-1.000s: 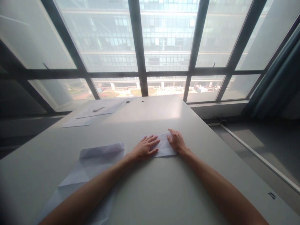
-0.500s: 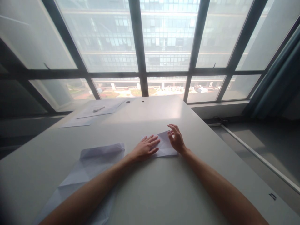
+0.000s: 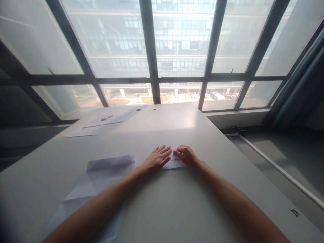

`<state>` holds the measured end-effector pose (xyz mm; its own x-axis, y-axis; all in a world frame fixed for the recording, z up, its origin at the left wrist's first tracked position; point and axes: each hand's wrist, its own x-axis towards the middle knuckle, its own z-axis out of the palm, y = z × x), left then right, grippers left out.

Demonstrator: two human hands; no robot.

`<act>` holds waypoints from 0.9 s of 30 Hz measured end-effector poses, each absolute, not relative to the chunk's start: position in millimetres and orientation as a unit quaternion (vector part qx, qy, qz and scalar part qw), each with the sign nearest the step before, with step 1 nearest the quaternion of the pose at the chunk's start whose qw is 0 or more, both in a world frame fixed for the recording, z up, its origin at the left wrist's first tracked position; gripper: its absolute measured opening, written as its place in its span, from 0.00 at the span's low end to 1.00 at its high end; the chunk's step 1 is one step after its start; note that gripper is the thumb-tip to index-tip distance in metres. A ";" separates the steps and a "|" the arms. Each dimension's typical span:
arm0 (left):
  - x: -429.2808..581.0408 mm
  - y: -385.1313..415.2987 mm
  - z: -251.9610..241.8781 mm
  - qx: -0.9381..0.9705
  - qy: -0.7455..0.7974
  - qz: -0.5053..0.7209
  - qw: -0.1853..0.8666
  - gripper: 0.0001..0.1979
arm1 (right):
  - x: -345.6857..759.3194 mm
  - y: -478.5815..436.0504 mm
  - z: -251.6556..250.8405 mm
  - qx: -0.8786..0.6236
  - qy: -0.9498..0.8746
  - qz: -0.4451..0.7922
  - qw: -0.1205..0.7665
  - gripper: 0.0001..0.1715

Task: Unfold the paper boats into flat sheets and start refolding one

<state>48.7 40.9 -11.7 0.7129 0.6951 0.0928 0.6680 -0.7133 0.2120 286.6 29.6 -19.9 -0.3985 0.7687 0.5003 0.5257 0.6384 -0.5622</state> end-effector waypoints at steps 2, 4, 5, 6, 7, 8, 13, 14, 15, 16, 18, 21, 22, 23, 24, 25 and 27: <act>48.8 40.1 -10.6 0.922 0.370 0.085 0.075 0.30 | 286.2 32.6 -23.3 -0.396 -0.826 0.140 0.375 0.18; 48.4 38.9 -8.8 0.921 0.372 0.091 0.068 0.29 | 286.5 35.1 -25.8 -0.389 -0.835 0.120 0.369 0.11; 48.0 38.4 -7.7 0.921 0.372 0.095 0.064 0.28 | 286.8 35.9 -26.3 -0.384 -0.841 0.112 0.364 0.09; 47.6 37.9 -6.6 0.921 0.371 0.099 0.061 0.28 | 287.0 36.3 -26.4 -0.379 -0.847 0.107 0.357 0.08; 47.3 37.4 -5.4 0.921 0.371 0.102 0.057 0.27 | 287.1 36.2 -26.1 -0.376 -0.852 0.104 0.350 0.08; 47.0 37.1 -4.4 0.921 0.372 0.105 0.054 0.26 | 287.0 35.8 -25.4 -0.374 -0.855 0.103 0.344 0.08; 47.9 36.4 -3.5 0.906 0.399 0.133 0.043 0.20 | 284.8 32.2 -21.5 -0.372 -0.861 0.099 0.334 0.10; 48.2 36.4 -4.1 0.906 0.399 0.132 0.047 0.20 | 284.5 32.0 -21.1 -0.370 -0.861 0.100 0.333 0.10; 48.3 36.6 -4.8 0.908 0.397 0.127 0.053 0.21 | 284.4 31.9 -20.9 -0.369 -0.862 0.100 0.332 0.10; 48.2 36.9 -5.5 0.910 0.393 0.119 0.061 0.22 | 284.4 32.1 -20.8 -0.368 -0.863 0.099 0.331 0.10; 47.9 37.6 -6.6 0.913 0.387 0.102 0.076 0.26 | 284.8 32.6 -21.3 -0.366 -0.867 0.095 0.325 0.08; 47.4 38.6 -7.0 0.916 0.382 0.088 0.084 0.30 | 285.4 33.4 -23.4 -0.369 -0.870 0.081 0.315 0.08; 47.3 38.7 -6.8 0.917 0.379 0.086 0.083 0.30 | 285.4 33.6 -24.3 -0.374 -0.870 0.075 0.313 0.10; 47.3 38.8 -6.6 0.918 0.378 0.085 0.083 0.30 | 285.4 33.7 -25.1 -0.378 -0.869 0.070 0.310 0.11; 47.4 38.8 -6.5 0.919 0.377 0.084 0.083 0.30 | 285.3 33.9 -25.7 -0.382 -0.869 0.067 0.308 0.12; 47.4 38.8 -6.4 0.919 0.377 0.084 0.083 0.30 | 285.4 34.2 -26.0 -0.385 -0.868 0.067 0.307 0.12; 47.4 39.0 -6.8 0.918 0.377 0.085 0.083 0.30 | 286.5 35.3 -25.2 -0.399 -0.858 0.069 0.316 0.10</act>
